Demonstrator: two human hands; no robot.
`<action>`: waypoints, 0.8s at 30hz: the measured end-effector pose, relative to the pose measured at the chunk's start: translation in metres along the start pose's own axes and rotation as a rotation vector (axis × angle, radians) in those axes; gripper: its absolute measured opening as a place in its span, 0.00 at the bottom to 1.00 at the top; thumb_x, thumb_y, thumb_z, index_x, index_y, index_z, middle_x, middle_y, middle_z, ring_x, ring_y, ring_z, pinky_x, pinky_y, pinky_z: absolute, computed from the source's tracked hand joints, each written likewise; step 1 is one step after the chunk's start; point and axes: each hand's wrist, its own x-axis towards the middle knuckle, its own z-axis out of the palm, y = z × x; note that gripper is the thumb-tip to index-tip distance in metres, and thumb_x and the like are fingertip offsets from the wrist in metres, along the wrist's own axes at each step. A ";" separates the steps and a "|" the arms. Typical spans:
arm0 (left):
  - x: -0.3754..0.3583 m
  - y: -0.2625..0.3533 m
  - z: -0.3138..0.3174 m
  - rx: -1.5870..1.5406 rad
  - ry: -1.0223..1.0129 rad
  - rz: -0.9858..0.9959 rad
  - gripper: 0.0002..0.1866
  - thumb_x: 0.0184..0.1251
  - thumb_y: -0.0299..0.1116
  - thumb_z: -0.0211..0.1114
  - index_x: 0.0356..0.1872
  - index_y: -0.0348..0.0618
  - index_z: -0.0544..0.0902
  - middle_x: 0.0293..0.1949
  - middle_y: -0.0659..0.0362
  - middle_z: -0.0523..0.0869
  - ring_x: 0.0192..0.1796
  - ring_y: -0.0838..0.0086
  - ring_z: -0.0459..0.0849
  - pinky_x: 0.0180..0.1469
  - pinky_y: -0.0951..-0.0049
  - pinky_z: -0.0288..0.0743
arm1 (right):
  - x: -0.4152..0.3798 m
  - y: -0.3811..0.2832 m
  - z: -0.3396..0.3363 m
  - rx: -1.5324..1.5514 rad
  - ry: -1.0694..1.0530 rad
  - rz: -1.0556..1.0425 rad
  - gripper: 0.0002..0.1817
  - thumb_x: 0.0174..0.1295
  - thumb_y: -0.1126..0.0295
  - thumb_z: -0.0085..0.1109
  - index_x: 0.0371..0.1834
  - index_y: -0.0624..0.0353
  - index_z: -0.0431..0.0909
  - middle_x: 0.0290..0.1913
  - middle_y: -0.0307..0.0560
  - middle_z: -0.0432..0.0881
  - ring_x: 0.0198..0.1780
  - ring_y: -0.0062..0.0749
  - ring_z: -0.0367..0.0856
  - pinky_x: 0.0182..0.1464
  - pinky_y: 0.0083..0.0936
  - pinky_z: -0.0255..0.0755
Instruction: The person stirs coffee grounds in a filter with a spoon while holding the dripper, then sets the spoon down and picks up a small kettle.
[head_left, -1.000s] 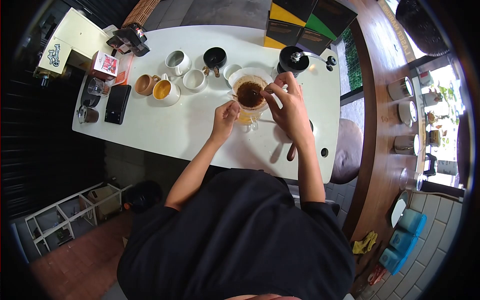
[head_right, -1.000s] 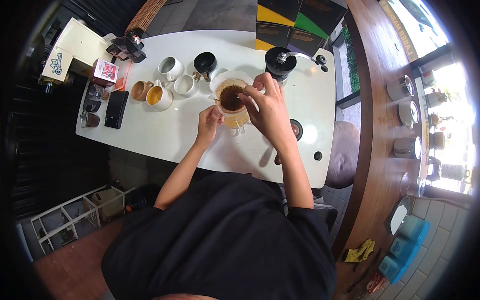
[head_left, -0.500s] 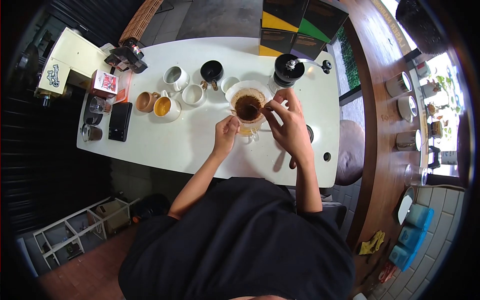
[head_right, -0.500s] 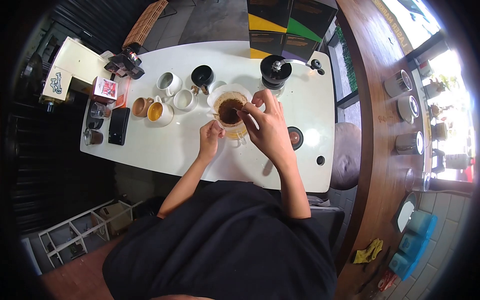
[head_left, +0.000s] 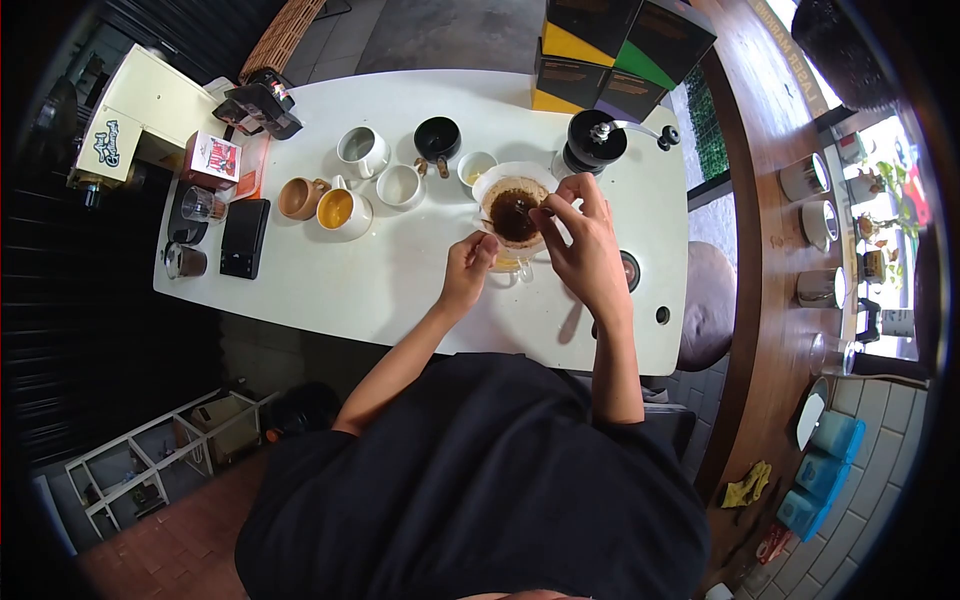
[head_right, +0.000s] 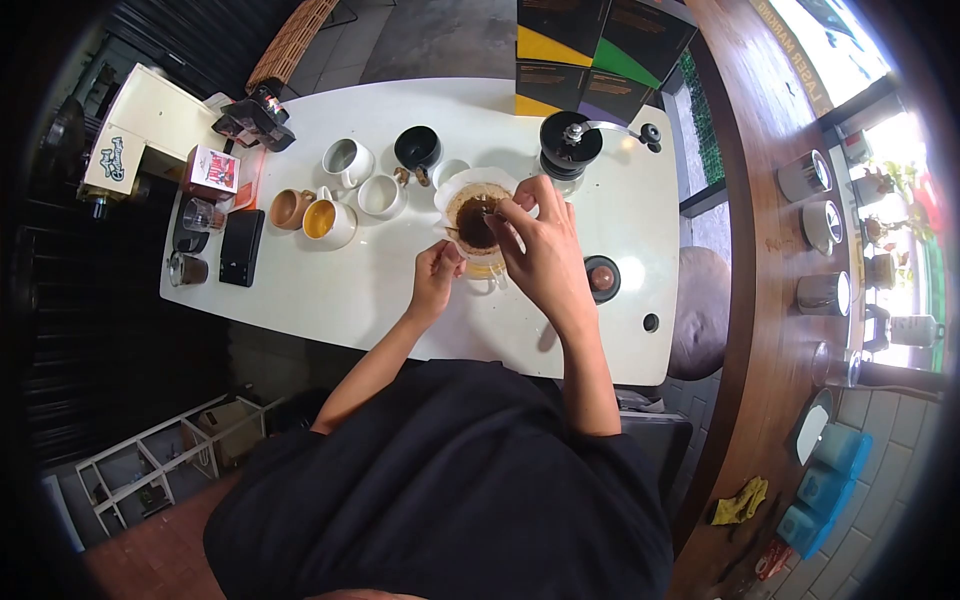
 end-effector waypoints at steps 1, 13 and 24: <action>0.000 0.000 0.000 0.000 0.001 0.001 0.25 0.80 0.53 0.53 0.31 0.40 0.75 0.25 0.67 0.72 0.29 0.84 0.66 0.34 0.78 0.60 | 0.001 0.001 0.001 0.000 0.000 -0.002 0.07 0.61 0.73 0.66 0.39 0.61 0.81 0.44 0.48 0.72 0.49 0.44 0.74 0.56 0.38 0.69; 0.000 -0.005 -0.003 -0.057 -0.022 -0.025 0.25 0.78 0.53 0.57 0.33 0.38 0.77 0.26 0.68 0.72 0.30 0.86 0.66 0.34 0.81 0.62 | -0.003 0.007 0.006 -0.007 0.027 0.047 0.07 0.60 0.72 0.66 0.39 0.61 0.83 0.44 0.48 0.71 0.48 0.42 0.73 0.54 0.37 0.67; 0.000 0.004 0.002 -0.033 0.003 0.017 0.25 0.79 0.53 0.54 0.33 0.38 0.76 0.25 0.66 0.72 0.30 0.83 0.66 0.34 0.78 0.61 | 0.000 0.007 0.003 0.003 0.032 0.037 0.07 0.59 0.72 0.67 0.37 0.62 0.83 0.45 0.49 0.71 0.49 0.44 0.72 0.55 0.39 0.67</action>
